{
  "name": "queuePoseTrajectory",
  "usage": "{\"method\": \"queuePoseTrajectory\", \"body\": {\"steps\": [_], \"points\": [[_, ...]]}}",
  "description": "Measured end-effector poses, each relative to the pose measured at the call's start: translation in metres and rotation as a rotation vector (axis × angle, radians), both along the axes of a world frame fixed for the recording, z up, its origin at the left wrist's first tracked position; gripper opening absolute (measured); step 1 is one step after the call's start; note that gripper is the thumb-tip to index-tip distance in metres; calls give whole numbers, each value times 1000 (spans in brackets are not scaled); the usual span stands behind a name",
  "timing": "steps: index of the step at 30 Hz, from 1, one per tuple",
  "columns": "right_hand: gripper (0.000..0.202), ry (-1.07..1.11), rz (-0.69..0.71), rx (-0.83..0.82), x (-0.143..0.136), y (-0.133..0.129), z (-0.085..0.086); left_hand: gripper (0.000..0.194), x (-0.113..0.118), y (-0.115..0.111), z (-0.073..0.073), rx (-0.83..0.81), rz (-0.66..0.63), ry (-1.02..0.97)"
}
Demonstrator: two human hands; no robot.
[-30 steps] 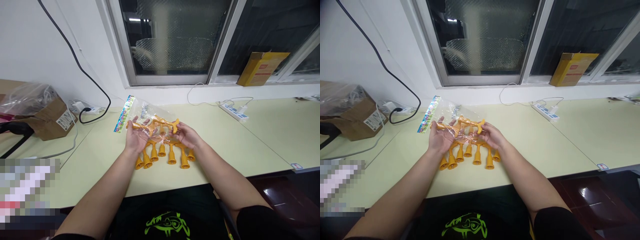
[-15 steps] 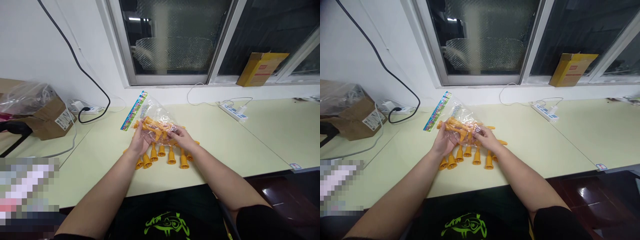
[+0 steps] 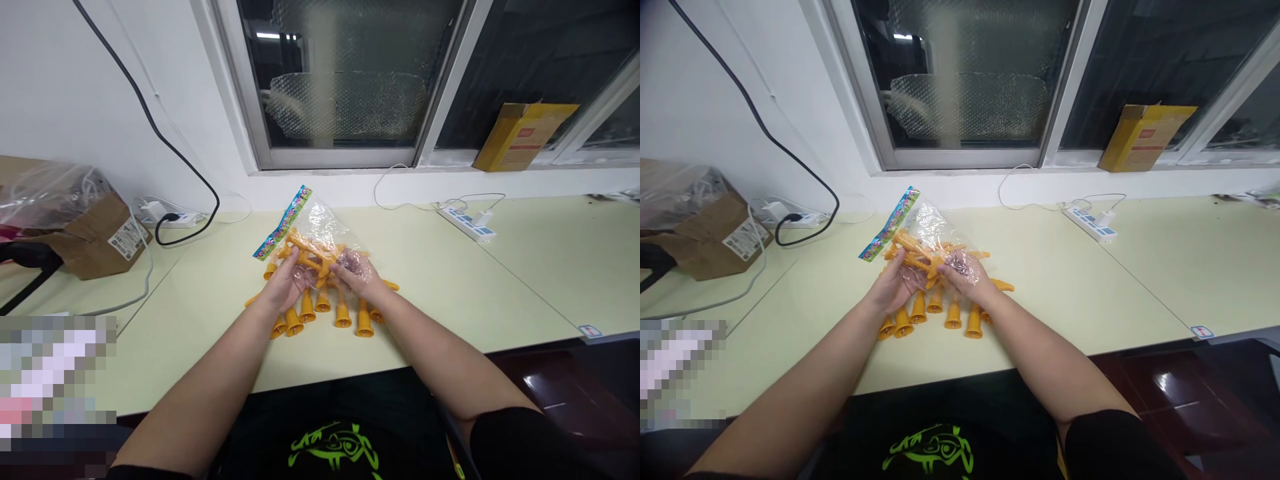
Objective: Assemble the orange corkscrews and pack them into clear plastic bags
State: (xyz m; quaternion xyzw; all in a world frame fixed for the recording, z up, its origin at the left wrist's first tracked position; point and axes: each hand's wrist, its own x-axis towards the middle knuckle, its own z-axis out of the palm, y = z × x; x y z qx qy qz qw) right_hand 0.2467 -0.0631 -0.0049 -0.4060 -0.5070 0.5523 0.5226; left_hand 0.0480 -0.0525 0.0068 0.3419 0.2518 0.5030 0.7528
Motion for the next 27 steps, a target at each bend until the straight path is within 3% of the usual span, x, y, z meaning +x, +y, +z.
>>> {"method": "queuePoseTrajectory", "body": {"steps": [5, 13, 15, 18, 20, 22, 27], "points": [[28, -64, 41, 77, 5, 3, 0, 54, -2, 3, 3, -97, -67, -46], [48, -108, 179, 154, 21, 4, 11, 54, -12, 10, 7, -223, 19, -118], [41, -102, 147, 185, 28, 4, 16, 58, -16, 12, 9, -242, 68, -163], [31, -127, -52, 235, 48, 10, 23, 59, -19, 13, 8, -227, 143, -220], [27, -213, -185, 234, 65, 17, 25, 57, -18, 13, 7, -222, 159, -218], [25, -396, -222, 197, 81, 22, 23, 52, -17, 12, 6, -228, 143, -203], [31, -874, -55, 5, 88, 28, 4, 45, -16, 10, 9, -238, 142, -225]]}}
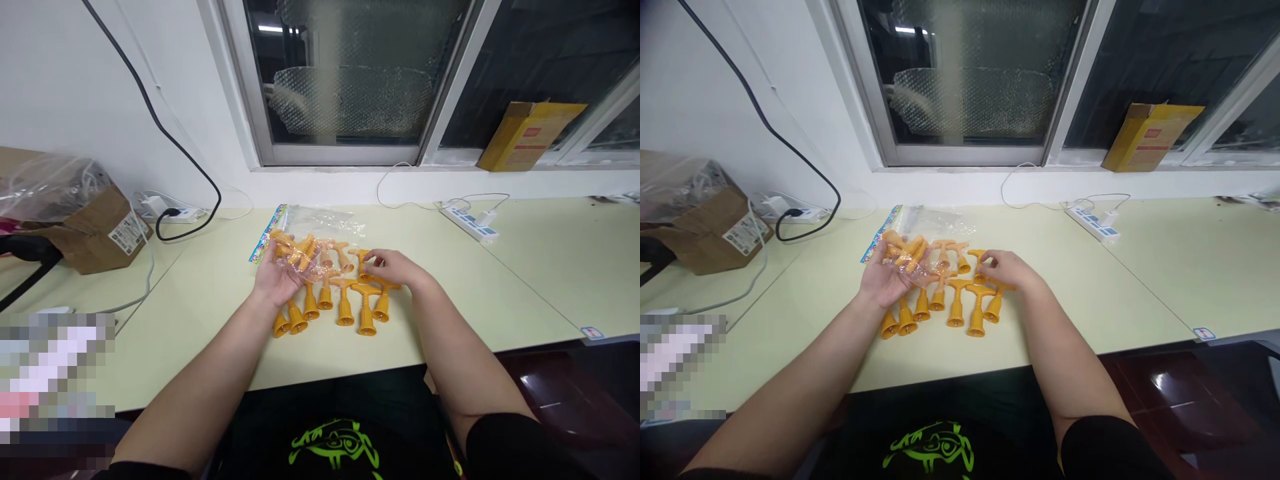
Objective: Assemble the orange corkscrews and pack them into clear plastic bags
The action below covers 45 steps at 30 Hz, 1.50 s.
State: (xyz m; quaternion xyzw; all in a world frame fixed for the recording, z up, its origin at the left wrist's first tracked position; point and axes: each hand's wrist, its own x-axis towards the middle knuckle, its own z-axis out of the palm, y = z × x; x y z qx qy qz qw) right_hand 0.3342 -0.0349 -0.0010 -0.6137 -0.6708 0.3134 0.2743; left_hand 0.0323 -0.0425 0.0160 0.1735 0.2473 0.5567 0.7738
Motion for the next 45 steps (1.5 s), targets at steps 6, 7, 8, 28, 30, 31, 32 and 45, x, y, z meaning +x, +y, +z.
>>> {"method": "queuePoseTrajectory", "body": {"steps": [6, 7, 8, 28, 30, 31, 32, 45], "points": [[30, -149, 25, -5, -20, 7, -14, 53, 0, 0, 2, 11, 3, 30], [28, -167, 34, -7, -19, 9, -15, 55, 1, 0, 2, 22, -5, 35], [28, -176, 38, -14, -18, 10, -15, 57, 2, -1, 2, 33, -13, 41], [64, 864, -210, 81, -2, 8, 12, 62, -2, 1, -3, 47, -42, 53], [62, 1020, -140, 64, -7, 4, 17, 64, -2, 2, -5, 53, -51, 55], [56, 1066, -116, 60, -10, 3, 19, 64, -2, 2, -5, 59, -59, 57], [50, 1093, -97, 59, -13, 1, 19, 65, -2, 2, -5, 63, -64, 58], [14, 1184, -2, 70, -24, 1, 12, 66, -2, 1, -4, 119, -26, 33]]}}
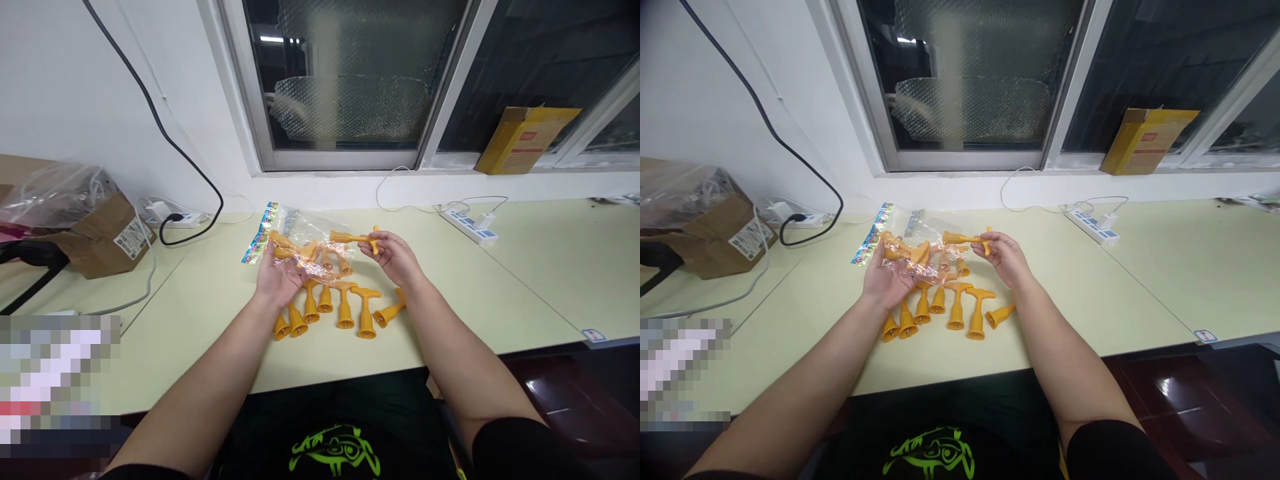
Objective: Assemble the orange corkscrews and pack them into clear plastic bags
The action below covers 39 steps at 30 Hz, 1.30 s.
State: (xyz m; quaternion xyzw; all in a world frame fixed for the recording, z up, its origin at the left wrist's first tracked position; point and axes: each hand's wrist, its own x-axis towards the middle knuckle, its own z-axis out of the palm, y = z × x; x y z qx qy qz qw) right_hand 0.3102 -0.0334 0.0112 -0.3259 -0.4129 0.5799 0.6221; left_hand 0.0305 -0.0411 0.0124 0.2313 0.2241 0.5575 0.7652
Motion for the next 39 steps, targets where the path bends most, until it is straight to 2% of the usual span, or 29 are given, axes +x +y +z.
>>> {"method": "queuePoseTrajectory", "body": {"steps": [4, 9, 13, 19, 24, 33, 39], "points": [[20, 77, 118, -40, -12, -5, -3, 64, 1, 2, -5, -9, 30, 31], [38, 196, 263, -123, -34, -13, -7, 67, 5, 1, -7, 17, -12, 49], [27, 234, 324, -205, -46, -16, -7, 69, 7, -1, -6, 44, -46, 67], [13, 184, 348, -317, -45, -14, -8, 72, 7, -2, -5, 39, -84, 95], [22, 181, 358, -278, -44, -12, -11, 72, 8, -3, -3, 30, -92, 107], [22, 175, 274, -232, -53, -9, -20, 59, 20, -10, 0, 55, -108, 86], [46, 10, 341, -130, -61, -17, -20, 67, 16, -9, -3, 7, -234, 129]]}}
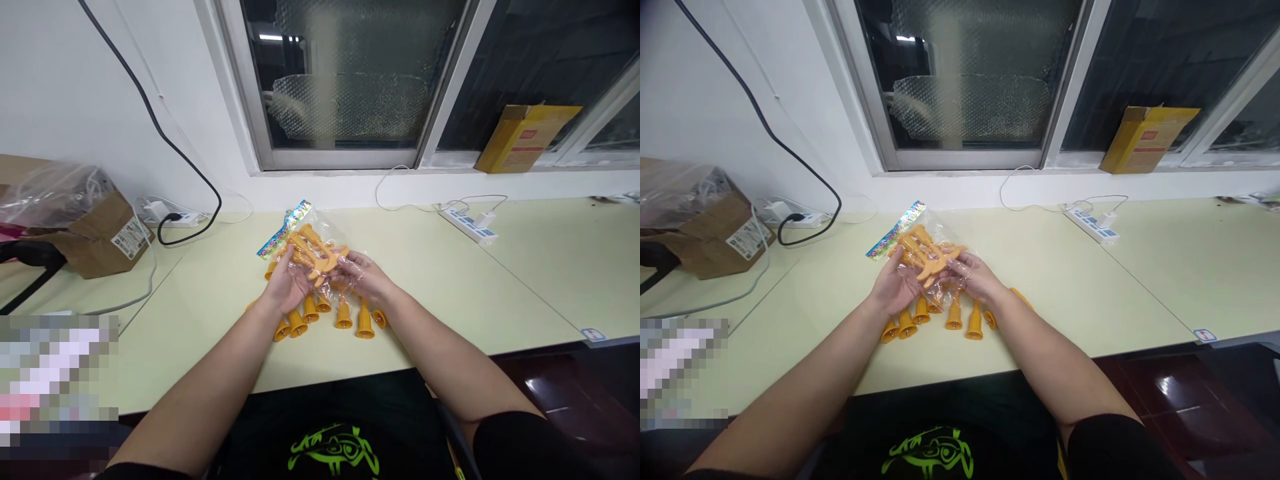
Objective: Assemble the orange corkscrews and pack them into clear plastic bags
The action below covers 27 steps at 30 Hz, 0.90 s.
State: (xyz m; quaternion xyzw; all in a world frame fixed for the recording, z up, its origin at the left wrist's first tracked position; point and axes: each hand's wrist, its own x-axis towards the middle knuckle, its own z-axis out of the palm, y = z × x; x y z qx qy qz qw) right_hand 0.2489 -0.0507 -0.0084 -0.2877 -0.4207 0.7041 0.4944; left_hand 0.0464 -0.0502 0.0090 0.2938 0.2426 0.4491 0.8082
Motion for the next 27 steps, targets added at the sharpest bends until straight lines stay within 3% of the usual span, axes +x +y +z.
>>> {"method": "queuePoseTrajectory", "body": {"steps": [6, 14, 18, 22, 26, 27], "points": [[61, -66, -135, 109, -5, -1, -2, 41, -1, 2, -6, -44, 12, 93], [68, -92, -264, 101, -10, -3, -2, 38, 3, 2, -7, -79, -2, 101], [67, -72, -244, 169, -8, -6, 6, 41, 0, 6, -6, -88, 27, 42], [48, -185, -220, 320, 14, -6, 21, 43, -7, 10, -3, -78, 120, -55], [31, -485, -400, 414, 65, -3, 37, 47, -15, 10, 2, -67, 191, -149], [30, -601, -370, 409, 80, -3, 40, 49, -16, 9, 3, -55, 203, -167]]}}
